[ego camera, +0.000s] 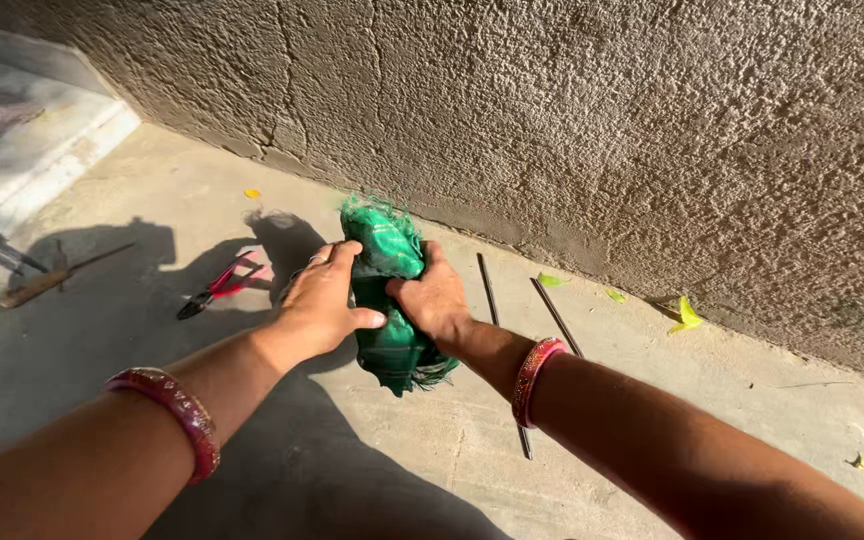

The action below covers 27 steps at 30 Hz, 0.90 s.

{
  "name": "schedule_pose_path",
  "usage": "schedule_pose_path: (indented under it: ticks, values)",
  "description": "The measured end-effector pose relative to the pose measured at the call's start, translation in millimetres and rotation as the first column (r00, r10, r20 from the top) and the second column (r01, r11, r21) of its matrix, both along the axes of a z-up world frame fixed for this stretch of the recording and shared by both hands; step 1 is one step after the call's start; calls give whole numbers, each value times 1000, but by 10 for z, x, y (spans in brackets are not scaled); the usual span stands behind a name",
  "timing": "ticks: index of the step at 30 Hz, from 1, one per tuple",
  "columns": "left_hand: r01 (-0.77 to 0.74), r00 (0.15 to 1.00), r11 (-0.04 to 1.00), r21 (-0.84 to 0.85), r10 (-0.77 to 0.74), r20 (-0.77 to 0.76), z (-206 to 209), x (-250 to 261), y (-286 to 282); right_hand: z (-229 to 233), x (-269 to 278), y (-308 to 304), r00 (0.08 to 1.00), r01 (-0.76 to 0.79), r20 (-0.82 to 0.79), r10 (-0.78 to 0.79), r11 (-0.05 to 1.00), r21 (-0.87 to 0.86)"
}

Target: The person cleans various metal tools by wiping them with a green cloth, handling a wrench, pliers, and several metal rods one at a time before placing them back into a plastic storage crate.

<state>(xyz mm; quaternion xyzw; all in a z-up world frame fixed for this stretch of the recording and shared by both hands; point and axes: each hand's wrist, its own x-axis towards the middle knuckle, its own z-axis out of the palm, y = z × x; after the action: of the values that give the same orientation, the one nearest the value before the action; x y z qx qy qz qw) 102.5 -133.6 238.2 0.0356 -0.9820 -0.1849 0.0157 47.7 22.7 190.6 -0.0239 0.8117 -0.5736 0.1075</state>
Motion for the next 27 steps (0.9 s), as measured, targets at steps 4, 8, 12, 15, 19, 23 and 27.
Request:
schedule_pose_path:
  ticks: [4,8,12,15,19,23,27]
  values:
    - [169,985,984,47,-170,13,-32,5,-9,11,86,101,992,6,123,2,998,-67]
    - [319,947,944,84,-321,6,-179,-13,-93,63,155,56,971,-24,229,67,982,-186]
    - [304,941,932,196,-326,90,-219,-41,-245,46,198,-108,930,-161,230,288,879,-450]
    - [252,939,921,297,-307,157,-108,-23,-476,108,169,-313,925,-205,196,327,860,-467]
    - [62,953,870,489,-198,231,-12,-106,-907,300,109,-735,941,-253,132,310,908,-334]
    - [45,961,562,826,-249,118,97,-265,-1488,606,30,-1142,908,-419,-91,409,873,-249]
    - [-35,968,535,844,-191,161,223,-354,-1951,782,-39,-1569,852,-444,68,519,785,-432]
